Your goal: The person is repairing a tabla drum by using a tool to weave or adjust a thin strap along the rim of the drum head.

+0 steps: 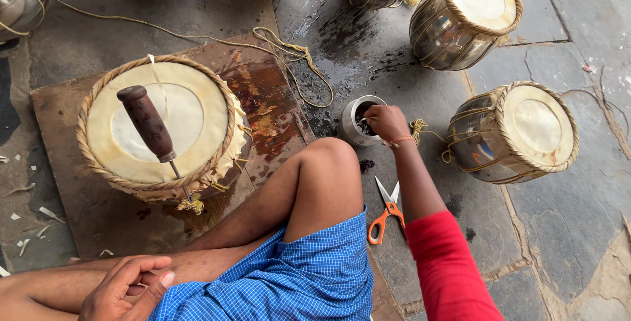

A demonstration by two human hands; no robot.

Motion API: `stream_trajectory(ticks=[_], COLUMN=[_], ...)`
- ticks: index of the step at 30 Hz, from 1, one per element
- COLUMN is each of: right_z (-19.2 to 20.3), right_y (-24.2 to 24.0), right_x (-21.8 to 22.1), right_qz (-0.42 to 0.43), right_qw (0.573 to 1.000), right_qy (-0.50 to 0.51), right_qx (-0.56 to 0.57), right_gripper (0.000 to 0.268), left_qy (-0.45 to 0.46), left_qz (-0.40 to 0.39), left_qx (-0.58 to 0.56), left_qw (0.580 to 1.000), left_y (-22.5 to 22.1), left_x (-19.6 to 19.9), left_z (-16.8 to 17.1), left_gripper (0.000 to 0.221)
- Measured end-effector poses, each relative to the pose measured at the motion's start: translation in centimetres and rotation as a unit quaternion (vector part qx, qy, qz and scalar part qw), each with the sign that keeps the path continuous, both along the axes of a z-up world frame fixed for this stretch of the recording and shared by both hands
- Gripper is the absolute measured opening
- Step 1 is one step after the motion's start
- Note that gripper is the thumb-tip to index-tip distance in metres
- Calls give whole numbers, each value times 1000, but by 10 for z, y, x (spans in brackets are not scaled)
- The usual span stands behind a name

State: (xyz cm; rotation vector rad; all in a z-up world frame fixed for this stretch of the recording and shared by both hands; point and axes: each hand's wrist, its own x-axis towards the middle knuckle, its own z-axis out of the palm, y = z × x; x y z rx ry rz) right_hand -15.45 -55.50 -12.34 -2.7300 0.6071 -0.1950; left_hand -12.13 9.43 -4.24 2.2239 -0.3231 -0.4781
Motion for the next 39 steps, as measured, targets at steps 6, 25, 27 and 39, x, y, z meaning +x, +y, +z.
stream_trajectory(ticks=[6,25,27,39], right_z=[113,200,192,127], right_y=[75,374,370,308], right_x=[-77,-22,-16,12], right_qz=[-64,198,189,52], right_qw=[981,811,797,794], right_qy=[-181,-308,-261,-357], right_qx=[16,456,511,489], right_gripper=[25,47,34,15], left_qy=[-14,-23,-187,-40], left_qz=[-71,63,7,1], left_qx=[-35,-284,-228,-159], left_qw=[997,957,955,986], left_y=[-39,-108,-105,-61], left_x=[6,-4,-7,-34], left_z=[31,137,131,65], left_gripper=[26,18,16,18])
